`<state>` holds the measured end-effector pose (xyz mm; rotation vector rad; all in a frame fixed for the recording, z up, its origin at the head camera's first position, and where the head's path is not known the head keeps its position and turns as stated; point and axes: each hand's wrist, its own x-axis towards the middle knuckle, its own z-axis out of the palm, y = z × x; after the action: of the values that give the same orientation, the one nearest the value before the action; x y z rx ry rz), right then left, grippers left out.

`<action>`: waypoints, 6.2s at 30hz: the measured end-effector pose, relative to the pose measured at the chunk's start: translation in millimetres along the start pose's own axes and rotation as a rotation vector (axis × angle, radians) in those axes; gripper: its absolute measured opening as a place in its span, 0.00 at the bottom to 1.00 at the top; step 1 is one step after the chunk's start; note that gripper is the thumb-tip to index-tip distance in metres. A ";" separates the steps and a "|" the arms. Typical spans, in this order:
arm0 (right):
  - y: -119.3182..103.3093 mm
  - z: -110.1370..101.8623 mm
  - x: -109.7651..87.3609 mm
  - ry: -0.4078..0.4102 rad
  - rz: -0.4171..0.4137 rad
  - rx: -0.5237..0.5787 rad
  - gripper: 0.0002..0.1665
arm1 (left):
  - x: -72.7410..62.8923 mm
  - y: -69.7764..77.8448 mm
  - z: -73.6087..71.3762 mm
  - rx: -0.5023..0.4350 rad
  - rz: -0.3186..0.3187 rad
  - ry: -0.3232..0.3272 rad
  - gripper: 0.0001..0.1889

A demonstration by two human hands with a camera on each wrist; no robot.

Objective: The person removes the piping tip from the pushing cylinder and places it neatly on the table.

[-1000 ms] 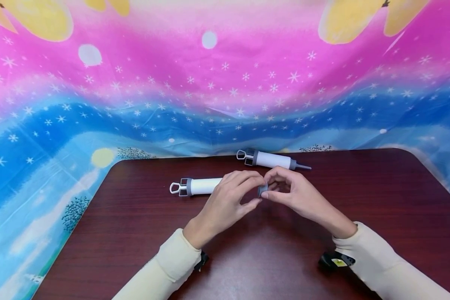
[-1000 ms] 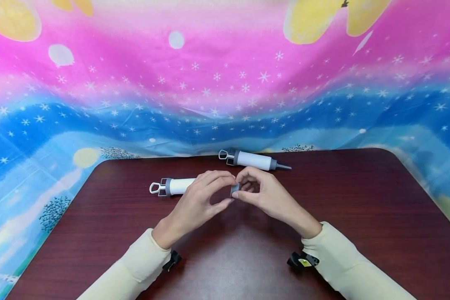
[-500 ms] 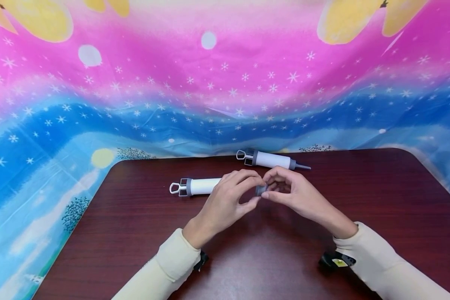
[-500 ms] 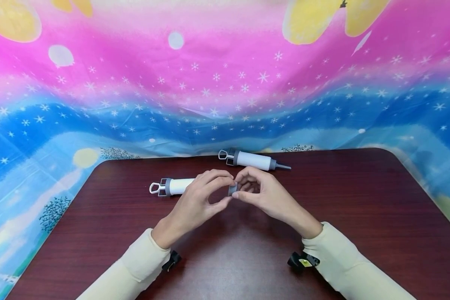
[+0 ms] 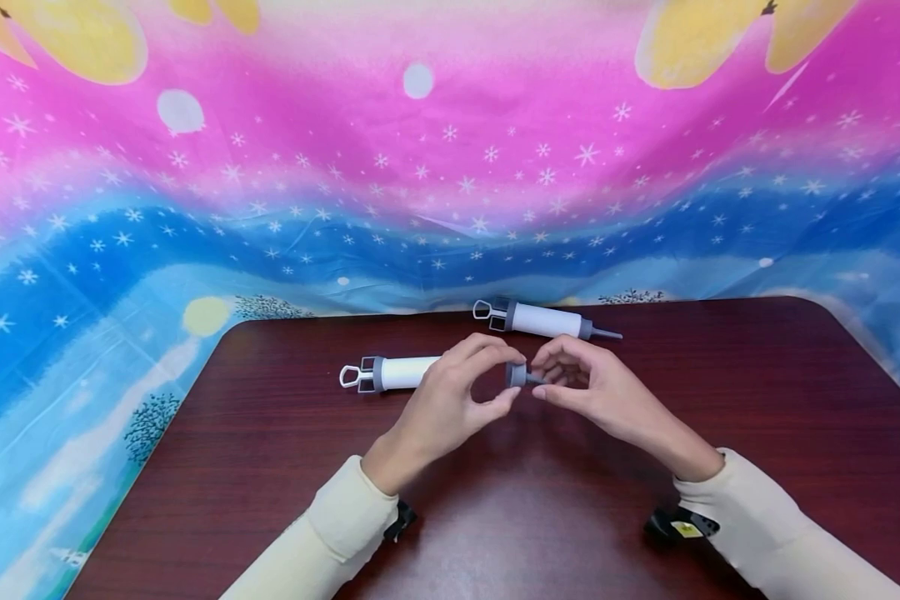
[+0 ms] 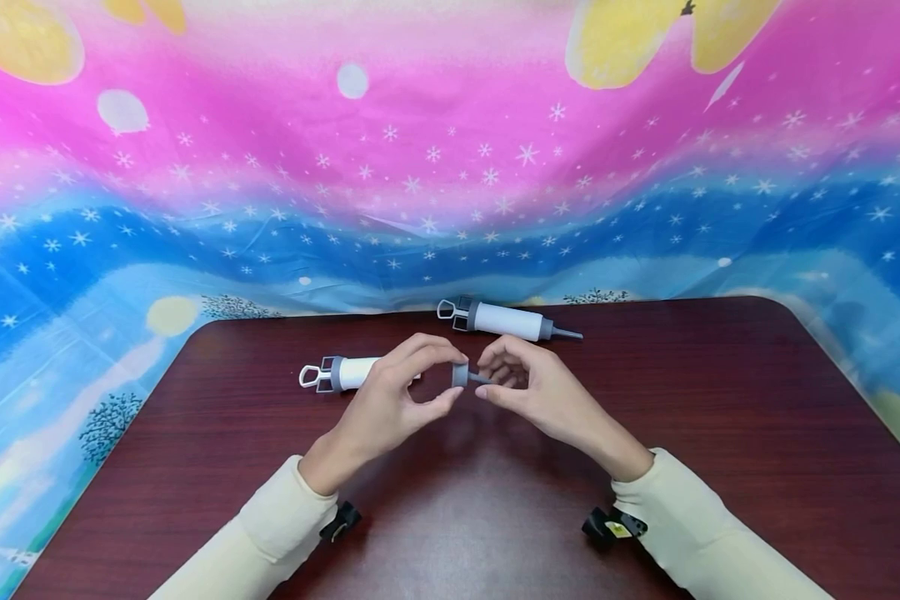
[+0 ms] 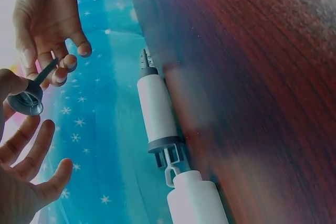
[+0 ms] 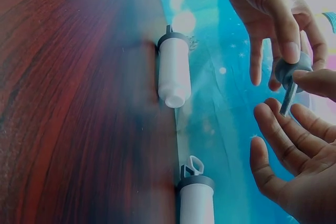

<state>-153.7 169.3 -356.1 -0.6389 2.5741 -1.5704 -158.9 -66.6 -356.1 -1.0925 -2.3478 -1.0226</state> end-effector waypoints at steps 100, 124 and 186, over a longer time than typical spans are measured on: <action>-2.9 6.2 2.9 0.023 -0.004 0.074 0.12 | 1.9 5.8 4.2 -0.180 -0.198 -0.038 0.22; -0.8 -2.4 -2.9 0.071 0.018 0.087 0.13 | -0.6 0.8 -4.0 -0.240 -0.227 -0.010 0.15; 52.7 -36.7 1.8 0.159 0.089 -0.321 0.14 | 29.2 -26.9 34.9 0.032 -0.409 -0.216 0.06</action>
<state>-181.5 220.3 -383.7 -0.4248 2.9595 -1.2397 -198.8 -37.7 -375.4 -0.7573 -2.8303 -1.0355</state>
